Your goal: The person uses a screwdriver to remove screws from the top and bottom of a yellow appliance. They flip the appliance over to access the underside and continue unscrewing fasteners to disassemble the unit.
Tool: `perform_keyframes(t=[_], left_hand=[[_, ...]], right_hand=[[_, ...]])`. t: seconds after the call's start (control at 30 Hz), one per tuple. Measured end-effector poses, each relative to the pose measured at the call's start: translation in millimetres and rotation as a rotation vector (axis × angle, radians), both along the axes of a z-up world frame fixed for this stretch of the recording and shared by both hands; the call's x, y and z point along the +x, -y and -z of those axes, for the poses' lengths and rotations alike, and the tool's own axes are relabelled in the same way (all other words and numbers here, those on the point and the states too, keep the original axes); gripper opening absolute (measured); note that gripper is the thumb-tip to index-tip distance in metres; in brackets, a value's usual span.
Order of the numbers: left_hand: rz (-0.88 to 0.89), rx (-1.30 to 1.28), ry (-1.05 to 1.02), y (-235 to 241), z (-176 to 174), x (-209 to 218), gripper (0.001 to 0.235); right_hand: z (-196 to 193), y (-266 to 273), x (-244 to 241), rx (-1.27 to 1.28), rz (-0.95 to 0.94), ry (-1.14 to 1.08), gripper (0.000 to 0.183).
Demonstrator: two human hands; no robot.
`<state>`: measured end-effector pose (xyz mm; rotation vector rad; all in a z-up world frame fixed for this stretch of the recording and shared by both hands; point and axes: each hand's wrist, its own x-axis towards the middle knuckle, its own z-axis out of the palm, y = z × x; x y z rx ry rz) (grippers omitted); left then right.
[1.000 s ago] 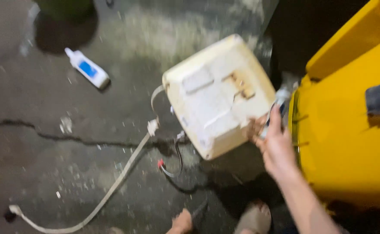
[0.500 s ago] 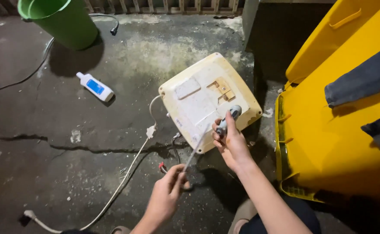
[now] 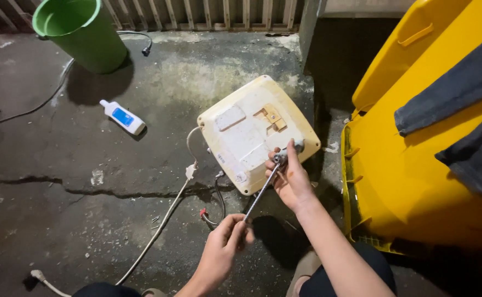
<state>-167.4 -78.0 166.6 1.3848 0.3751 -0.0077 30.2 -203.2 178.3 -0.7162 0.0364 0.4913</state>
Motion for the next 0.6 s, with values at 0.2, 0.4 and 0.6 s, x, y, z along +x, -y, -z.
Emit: perform_keyframes(t=[0.2,0.4,0.6], left_hand=[[0.069,-0.124,0.185,-3,-7,11,0.029],[0.180,-0.171,0.328,-27,-18,15,0.006],[-0.266,-0.045,0.631,-46,-36,29,0.005]], right_hand=[[-16,-3,-3,0.143,0.014,-0.182,0.049],[3,-3,4,0.151,0.022,-0.173,0.034],[-8,-31,-54,-0.137,-0.203,-0.100,0.053]])
